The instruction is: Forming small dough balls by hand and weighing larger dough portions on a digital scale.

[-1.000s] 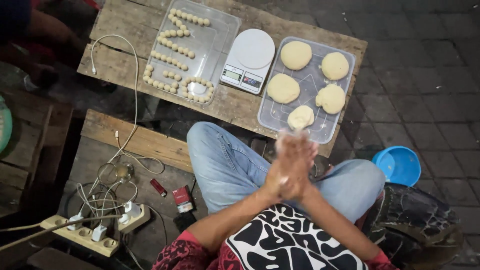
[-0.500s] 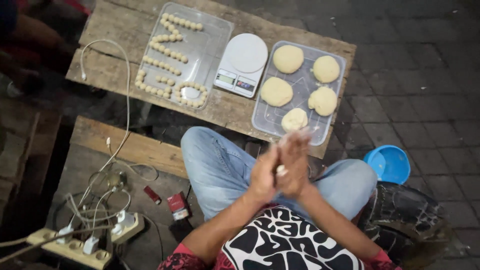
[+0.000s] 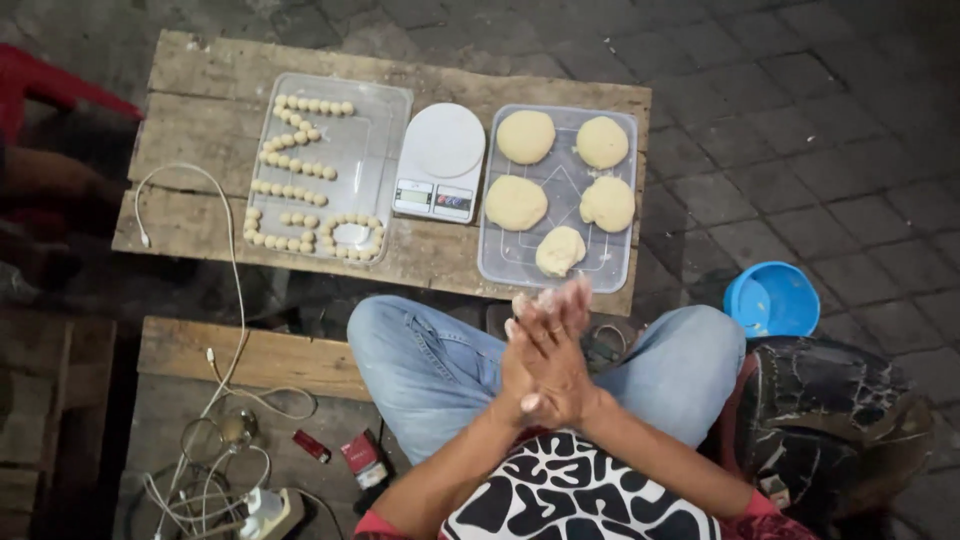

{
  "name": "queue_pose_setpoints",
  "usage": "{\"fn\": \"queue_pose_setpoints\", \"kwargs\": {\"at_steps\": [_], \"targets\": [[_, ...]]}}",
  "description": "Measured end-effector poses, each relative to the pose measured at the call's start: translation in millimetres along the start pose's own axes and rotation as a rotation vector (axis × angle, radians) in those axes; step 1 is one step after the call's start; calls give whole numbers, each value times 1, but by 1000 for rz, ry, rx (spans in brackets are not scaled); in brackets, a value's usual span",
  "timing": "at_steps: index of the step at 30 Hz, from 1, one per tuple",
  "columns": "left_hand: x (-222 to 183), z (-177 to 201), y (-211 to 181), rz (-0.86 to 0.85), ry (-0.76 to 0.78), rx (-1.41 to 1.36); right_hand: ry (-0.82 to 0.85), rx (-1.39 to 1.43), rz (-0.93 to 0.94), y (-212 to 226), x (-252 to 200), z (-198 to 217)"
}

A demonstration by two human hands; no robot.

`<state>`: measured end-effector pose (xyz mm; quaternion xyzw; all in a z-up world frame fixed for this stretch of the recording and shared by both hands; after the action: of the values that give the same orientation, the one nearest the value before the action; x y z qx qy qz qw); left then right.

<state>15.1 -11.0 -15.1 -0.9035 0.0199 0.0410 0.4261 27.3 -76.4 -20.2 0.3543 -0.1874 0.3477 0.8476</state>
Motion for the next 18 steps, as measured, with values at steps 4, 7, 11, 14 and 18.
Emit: {"fn": "queue_pose_setpoints", "kwargs": {"at_steps": [4, 7, 11, 14, 18], "targets": [[13, 21, 23, -37, 107, 525, -147, 9, -66, -10, 35, 34], [24, 1, -2, 473, -303, -218, -36, -142, -12, -10, 22, 8], [10, -3, 22, 262, -231, -292, 10, -126, 20, -24, 41, 19], [27, -31, -27, 318, -365, -173, -5, -237, -53, -32, 30, 28], [31, -19, -1, -209, 375, -272, -12, -234, -87, -33, 21, 33]]}}
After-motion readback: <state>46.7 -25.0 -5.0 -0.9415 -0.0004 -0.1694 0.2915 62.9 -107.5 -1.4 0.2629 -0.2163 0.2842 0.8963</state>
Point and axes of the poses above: each hand's wrist, its own x-axis towards the middle knuckle, its own z-axis out of the back of the hand, y = z × x, the point moved 4 cm from there along x, towards the middle knuckle, and after that the axes turned 4 degrees about -z, right-handed, at the moved point
